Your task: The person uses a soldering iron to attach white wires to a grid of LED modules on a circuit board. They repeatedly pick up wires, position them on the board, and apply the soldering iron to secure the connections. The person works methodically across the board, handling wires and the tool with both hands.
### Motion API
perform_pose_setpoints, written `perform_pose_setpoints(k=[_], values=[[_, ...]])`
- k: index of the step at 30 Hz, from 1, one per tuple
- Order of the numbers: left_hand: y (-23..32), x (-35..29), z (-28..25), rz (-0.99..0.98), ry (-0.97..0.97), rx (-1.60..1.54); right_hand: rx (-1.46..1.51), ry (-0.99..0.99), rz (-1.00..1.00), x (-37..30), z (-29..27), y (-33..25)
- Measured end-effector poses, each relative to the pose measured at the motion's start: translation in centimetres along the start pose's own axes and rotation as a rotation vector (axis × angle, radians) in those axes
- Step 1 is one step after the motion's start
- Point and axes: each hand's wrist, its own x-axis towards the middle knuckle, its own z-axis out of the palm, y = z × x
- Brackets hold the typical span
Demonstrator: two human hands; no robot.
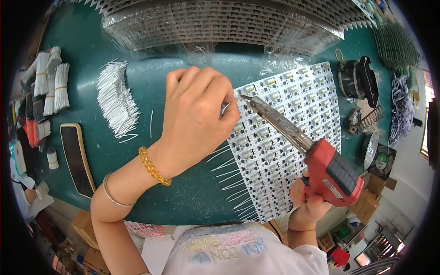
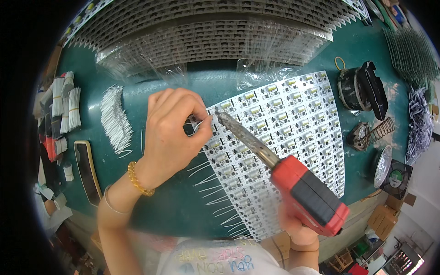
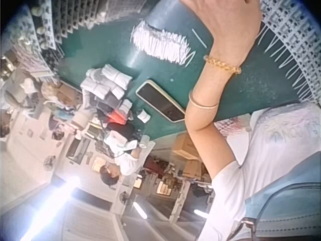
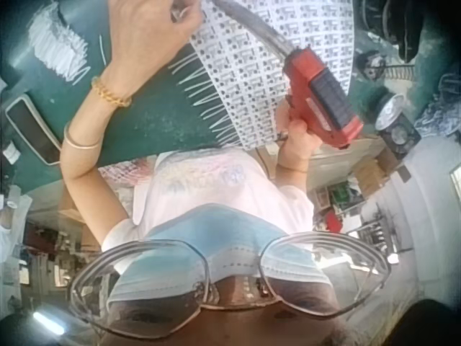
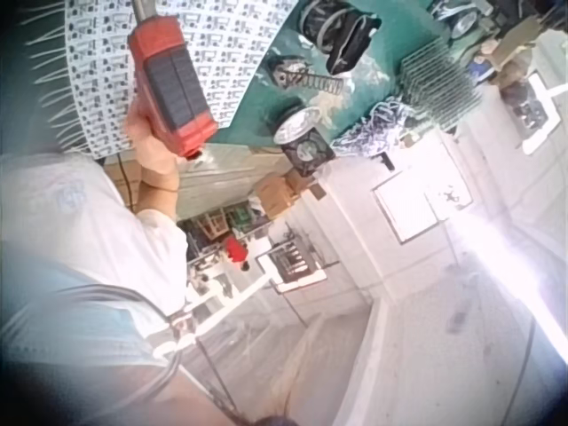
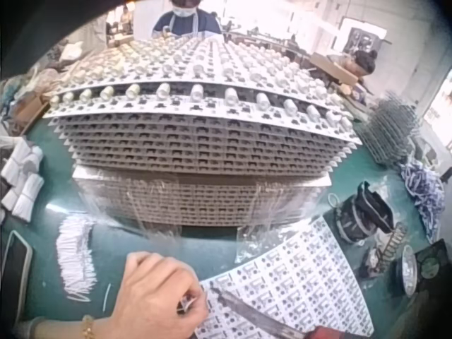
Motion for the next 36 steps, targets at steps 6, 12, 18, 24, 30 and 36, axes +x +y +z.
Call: perform_pose_setpoints(k=[6,12,18,24,30,36], values=[[-0.1,-0.1,0.1,-0.005,-0.012,0.002,0.093,0.009,0.011,-0.1,0.0,0.3],[0.1,0.0,0.0,-0.008,-0.013,-0.001,-0.147,-0.056,-0.032,-1.2,-2.7,2.5],[-0.2,0.0,-0.2,0.008,-0.028,-0.029,-0.044,0.077,-0.059,-0.1,-0.6,0.8],[-0.4,0.2,-1.2,-0.089,-0.048,-0.150,0.056,0.126,-0.016,0.6,-0.1,-1.3],[-0.5,0.3,-0.7,-0.106,-0.033,-0.083,-0.015,-0.028,0.088,0.5,-1.6,0.6],[-0.3,0.2,0.1,-0.106,0.018,-0.054,0.036,-0.063,0.035,1.2,-0.5,0.4]])
